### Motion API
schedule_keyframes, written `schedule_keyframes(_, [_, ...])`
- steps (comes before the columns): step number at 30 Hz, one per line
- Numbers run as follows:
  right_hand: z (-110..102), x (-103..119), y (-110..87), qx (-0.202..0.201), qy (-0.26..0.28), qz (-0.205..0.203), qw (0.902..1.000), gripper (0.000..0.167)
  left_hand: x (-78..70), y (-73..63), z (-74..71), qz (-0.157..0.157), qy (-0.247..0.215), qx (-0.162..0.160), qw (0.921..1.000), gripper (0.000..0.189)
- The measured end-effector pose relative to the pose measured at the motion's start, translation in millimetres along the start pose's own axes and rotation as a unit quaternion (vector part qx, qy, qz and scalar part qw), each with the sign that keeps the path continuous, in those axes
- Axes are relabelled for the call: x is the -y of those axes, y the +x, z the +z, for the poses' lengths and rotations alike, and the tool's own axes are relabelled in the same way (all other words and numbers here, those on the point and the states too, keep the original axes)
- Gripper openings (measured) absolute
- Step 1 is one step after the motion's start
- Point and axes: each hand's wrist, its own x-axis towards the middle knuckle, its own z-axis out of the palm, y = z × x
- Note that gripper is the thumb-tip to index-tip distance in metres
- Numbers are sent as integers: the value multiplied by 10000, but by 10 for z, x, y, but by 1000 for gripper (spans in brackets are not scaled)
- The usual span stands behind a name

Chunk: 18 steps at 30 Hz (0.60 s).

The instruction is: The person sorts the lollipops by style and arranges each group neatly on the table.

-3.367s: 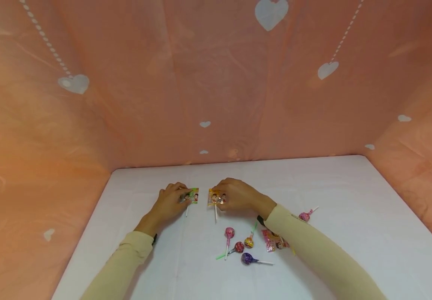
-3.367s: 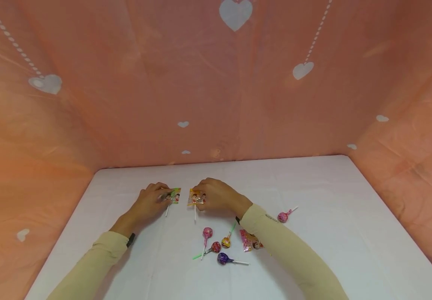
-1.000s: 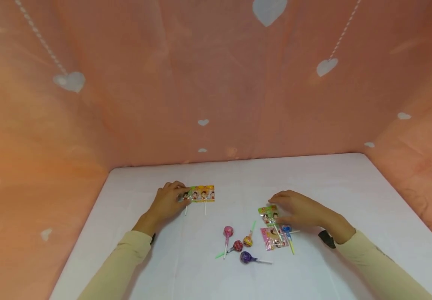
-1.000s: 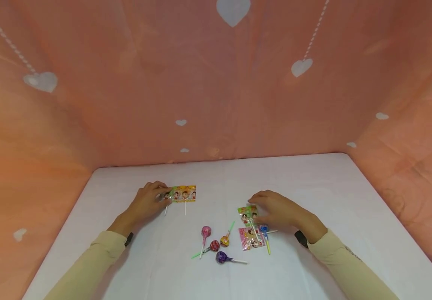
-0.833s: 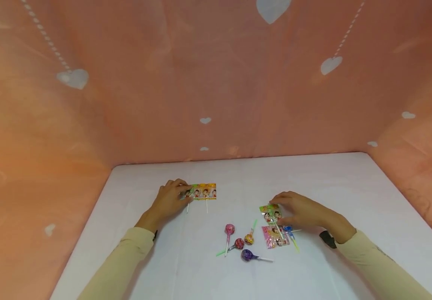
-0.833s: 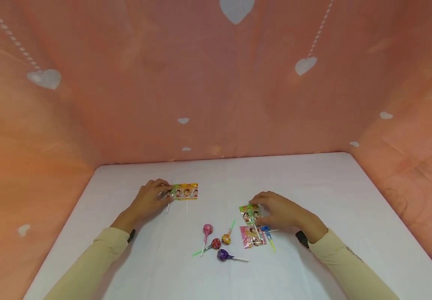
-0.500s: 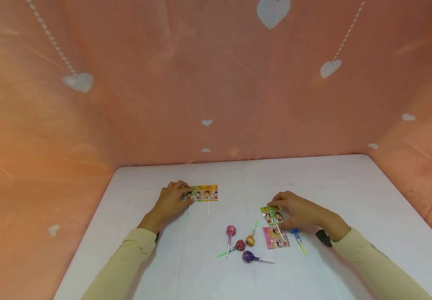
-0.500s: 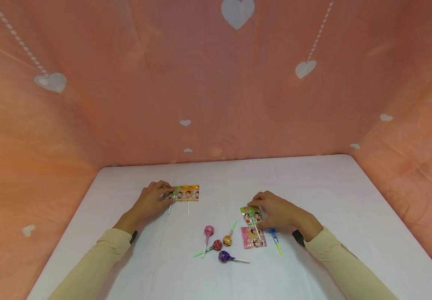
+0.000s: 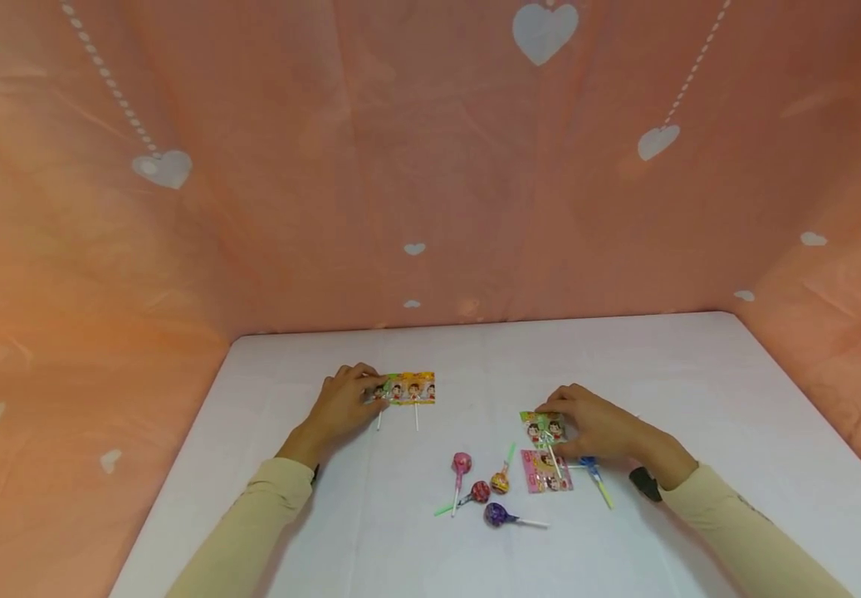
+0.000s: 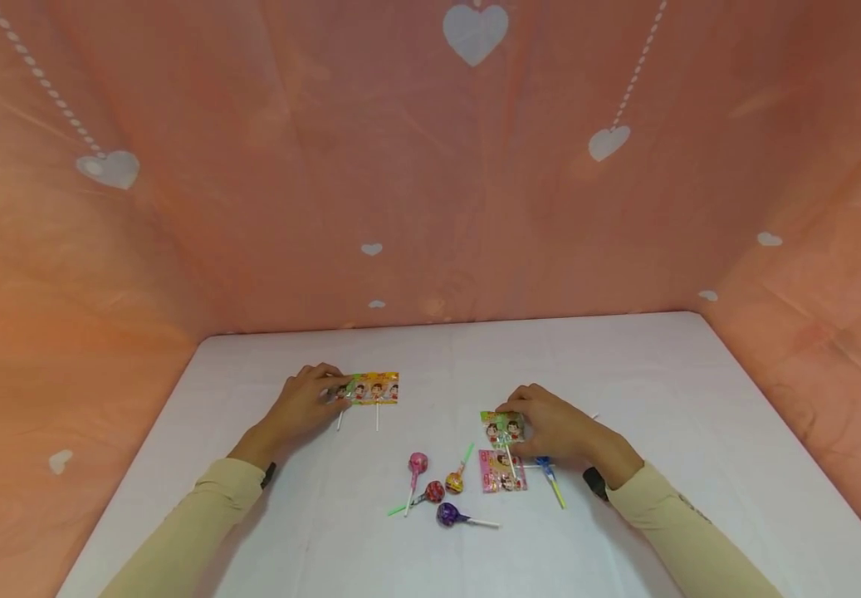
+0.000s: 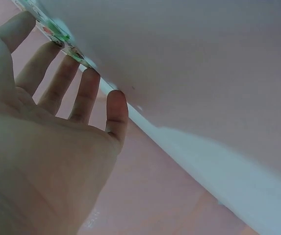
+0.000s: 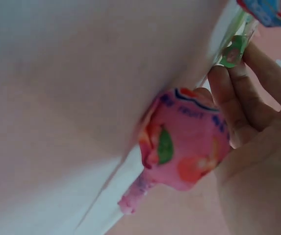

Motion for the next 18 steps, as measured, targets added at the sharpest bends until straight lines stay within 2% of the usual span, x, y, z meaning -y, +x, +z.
schedule_keyframes(6, [17, -1, -11, -102, -70, 89, 9999, 52, 2, 7, 5, -61, -5, 8, 10000, 47])
schedule_keyframes(18, [26, -24, -26, -447, -314, 6, 9985, 52, 16, 1, 16, -61, -2, -26, 10000, 46])
